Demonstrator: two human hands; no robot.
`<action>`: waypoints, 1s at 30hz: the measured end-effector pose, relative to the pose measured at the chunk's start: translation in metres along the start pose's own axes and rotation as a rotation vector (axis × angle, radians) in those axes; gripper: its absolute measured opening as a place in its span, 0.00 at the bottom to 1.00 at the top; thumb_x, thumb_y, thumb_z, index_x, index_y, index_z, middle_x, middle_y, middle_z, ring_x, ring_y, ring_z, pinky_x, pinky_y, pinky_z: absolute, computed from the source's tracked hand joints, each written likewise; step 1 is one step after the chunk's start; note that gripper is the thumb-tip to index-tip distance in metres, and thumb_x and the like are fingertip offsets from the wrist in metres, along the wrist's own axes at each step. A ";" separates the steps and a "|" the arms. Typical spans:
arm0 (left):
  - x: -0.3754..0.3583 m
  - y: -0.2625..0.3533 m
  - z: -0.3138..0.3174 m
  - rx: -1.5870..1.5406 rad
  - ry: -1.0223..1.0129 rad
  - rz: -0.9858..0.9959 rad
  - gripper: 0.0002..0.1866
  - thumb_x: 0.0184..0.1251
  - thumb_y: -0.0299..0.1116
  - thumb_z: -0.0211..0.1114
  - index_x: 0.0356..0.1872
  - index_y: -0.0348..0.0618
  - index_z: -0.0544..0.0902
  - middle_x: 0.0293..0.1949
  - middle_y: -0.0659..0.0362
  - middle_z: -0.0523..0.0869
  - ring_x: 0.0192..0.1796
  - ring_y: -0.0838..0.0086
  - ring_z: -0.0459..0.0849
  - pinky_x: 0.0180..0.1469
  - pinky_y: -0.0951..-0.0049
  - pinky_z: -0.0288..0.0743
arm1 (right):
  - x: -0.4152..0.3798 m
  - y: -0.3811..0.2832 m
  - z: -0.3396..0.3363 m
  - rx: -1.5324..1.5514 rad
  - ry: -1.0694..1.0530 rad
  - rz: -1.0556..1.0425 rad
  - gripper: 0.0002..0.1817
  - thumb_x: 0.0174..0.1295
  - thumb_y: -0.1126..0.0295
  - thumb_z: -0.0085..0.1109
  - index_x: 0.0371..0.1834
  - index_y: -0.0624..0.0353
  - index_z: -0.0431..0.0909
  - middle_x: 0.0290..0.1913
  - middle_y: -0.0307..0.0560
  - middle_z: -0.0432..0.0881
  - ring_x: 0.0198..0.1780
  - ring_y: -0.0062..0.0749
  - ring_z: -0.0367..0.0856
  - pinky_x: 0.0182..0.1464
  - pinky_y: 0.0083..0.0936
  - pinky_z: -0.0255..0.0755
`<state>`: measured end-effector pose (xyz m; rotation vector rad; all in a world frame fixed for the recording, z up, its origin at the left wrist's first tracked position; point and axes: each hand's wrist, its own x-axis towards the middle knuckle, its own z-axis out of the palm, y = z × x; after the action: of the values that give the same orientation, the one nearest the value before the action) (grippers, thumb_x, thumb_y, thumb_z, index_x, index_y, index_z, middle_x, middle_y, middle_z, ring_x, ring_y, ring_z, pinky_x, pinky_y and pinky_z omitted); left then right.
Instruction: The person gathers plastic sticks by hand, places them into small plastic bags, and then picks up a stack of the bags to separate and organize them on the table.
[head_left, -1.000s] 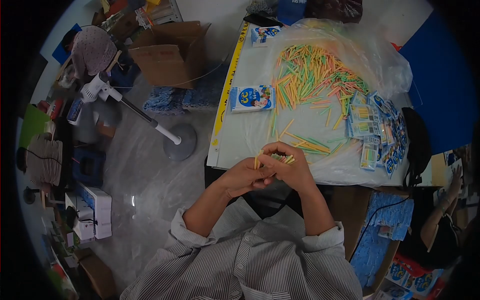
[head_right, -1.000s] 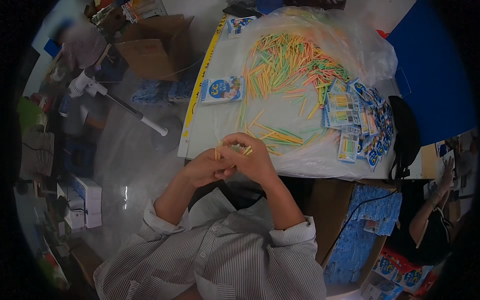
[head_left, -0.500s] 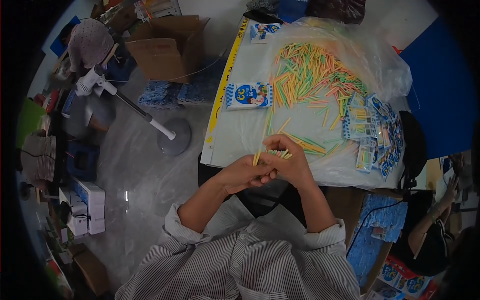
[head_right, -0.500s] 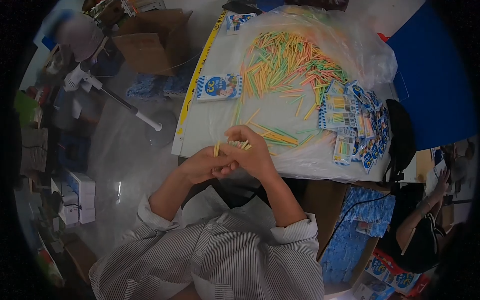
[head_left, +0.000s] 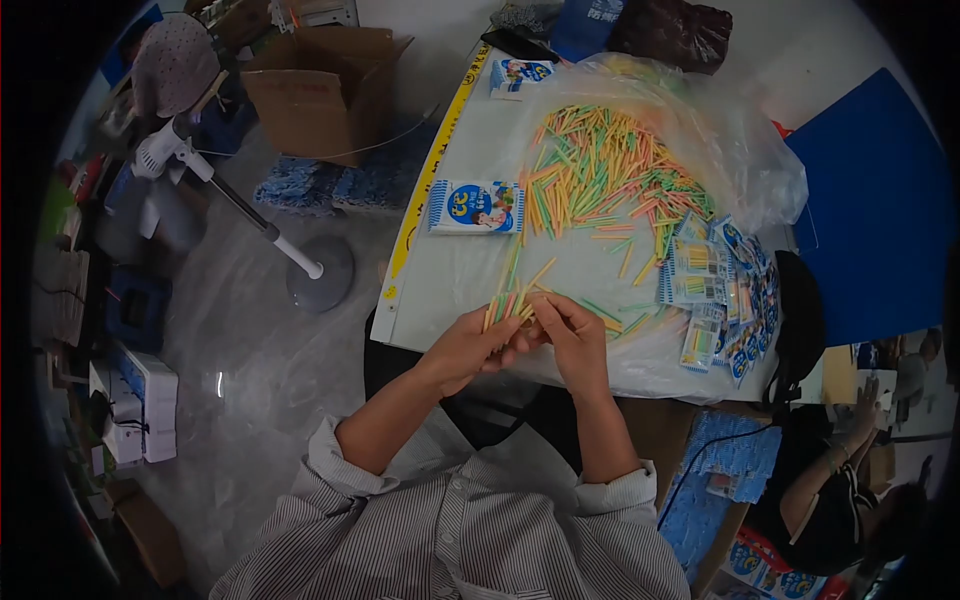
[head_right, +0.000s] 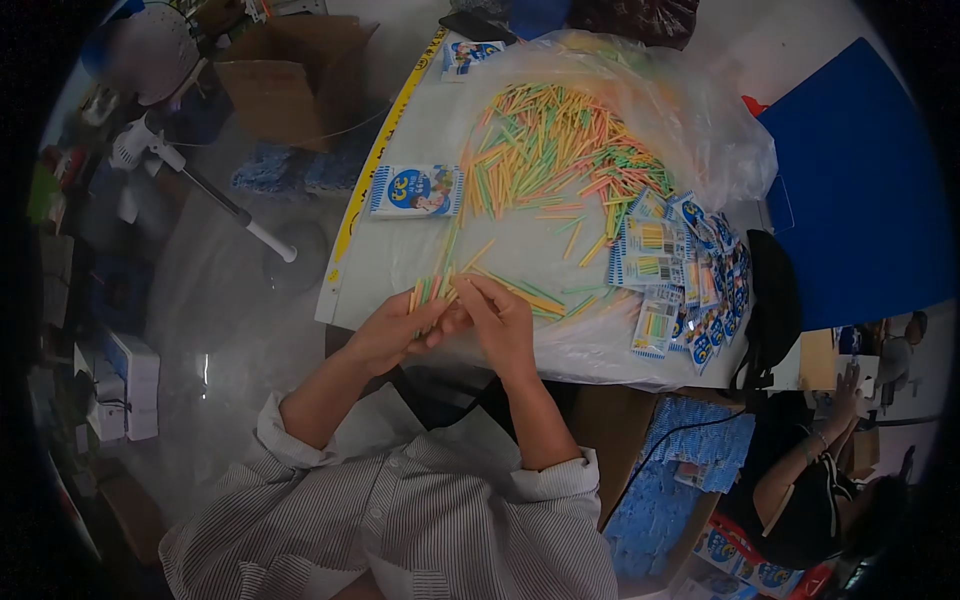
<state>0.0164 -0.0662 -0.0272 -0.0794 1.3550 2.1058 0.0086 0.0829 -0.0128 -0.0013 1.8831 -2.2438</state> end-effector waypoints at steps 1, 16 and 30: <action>0.001 0.000 -0.002 -0.022 -0.018 -0.011 0.12 0.66 0.38 0.46 0.41 0.41 0.71 0.30 0.64 0.75 0.28 0.85 0.71 0.26 0.87 0.63 | 0.001 -0.001 0.000 0.046 -0.010 0.035 0.10 0.59 0.70 0.50 0.37 0.65 0.75 0.23 0.38 0.74 0.24 0.15 0.70 0.26 0.12 0.66; 0.008 0.012 0.004 -0.338 -0.060 -0.071 0.14 0.65 0.31 0.48 0.47 0.33 0.67 0.44 0.49 0.75 0.47 0.64 0.76 0.50 0.69 0.74 | 0.049 -0.018 -0.035 -1.103 0.182 -0.681 0.14 0.61 0.67 0.47 0.44 0.64 0.71 0.38 0.44 0.75 0.37 0.23 0.72 0.39 0.19 0.67; 0.010 0.020 0.011 -0.498 0.123 0.087 0.13 0.67 0.40 0.44 0.38 0.40 0.70 0.34 0.60 0.76 0.38 0.74 0.78 0.36 0.76 0.76 | 0.022 -0.011 -0.008 -0.310 -0.016 -0.289 0.20 0.65 0.60 0.37 0.53 0.63 0.66 0.52 0.46 0.70 0.54 0.29 0.68 0.53 0.23 0.61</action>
<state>0.0006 -0.0575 -0.0095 -0.3651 0.8806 2.5033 -0.0155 0.0889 -0.0062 -0.3592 2.3293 -2.0797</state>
